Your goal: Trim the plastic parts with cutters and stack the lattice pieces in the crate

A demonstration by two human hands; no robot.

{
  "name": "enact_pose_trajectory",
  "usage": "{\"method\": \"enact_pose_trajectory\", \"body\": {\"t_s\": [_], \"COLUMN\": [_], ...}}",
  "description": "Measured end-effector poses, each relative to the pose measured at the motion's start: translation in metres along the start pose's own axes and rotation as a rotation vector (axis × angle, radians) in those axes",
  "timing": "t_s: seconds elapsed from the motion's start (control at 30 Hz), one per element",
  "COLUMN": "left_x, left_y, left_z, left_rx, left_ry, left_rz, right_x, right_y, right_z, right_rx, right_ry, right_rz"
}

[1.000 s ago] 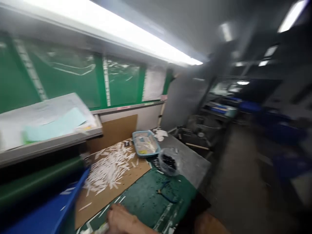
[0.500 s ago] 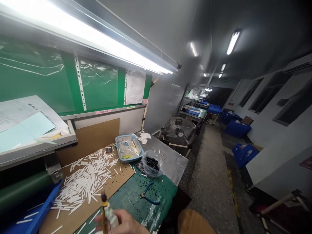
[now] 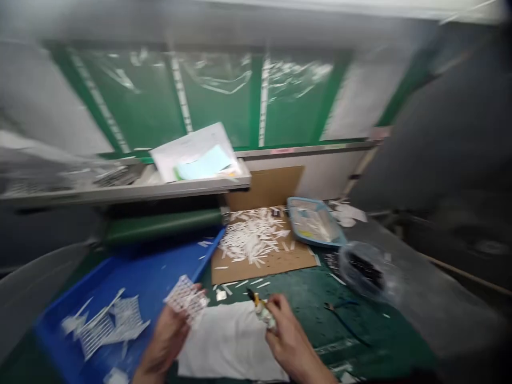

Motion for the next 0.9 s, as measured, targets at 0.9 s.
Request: {"method": "enact_pose_trajectory", "body": {"t_s": [0.9], "left_x": [0.018], "left_y": [0.014], "left_z": [0.017], "left_rx": [-0.076], "left_ry": [0.055], "left_rz": [0.425], "right_x": [0.042], "right_y": [0.062], "right_z": [-0.036], "right_rx": [0.309], "right_ry": [-0.191], "right_rz": [0.047]}}
Point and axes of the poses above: each hand's wrist, its own z-axis away from the middle knuckle, its own y-axis out of the palm, x = y × z, the point moved 7 cm from there along -z, towards the middle knuckle, and after that the axes turned 12 degrees about -y, right-handed, at the moved point
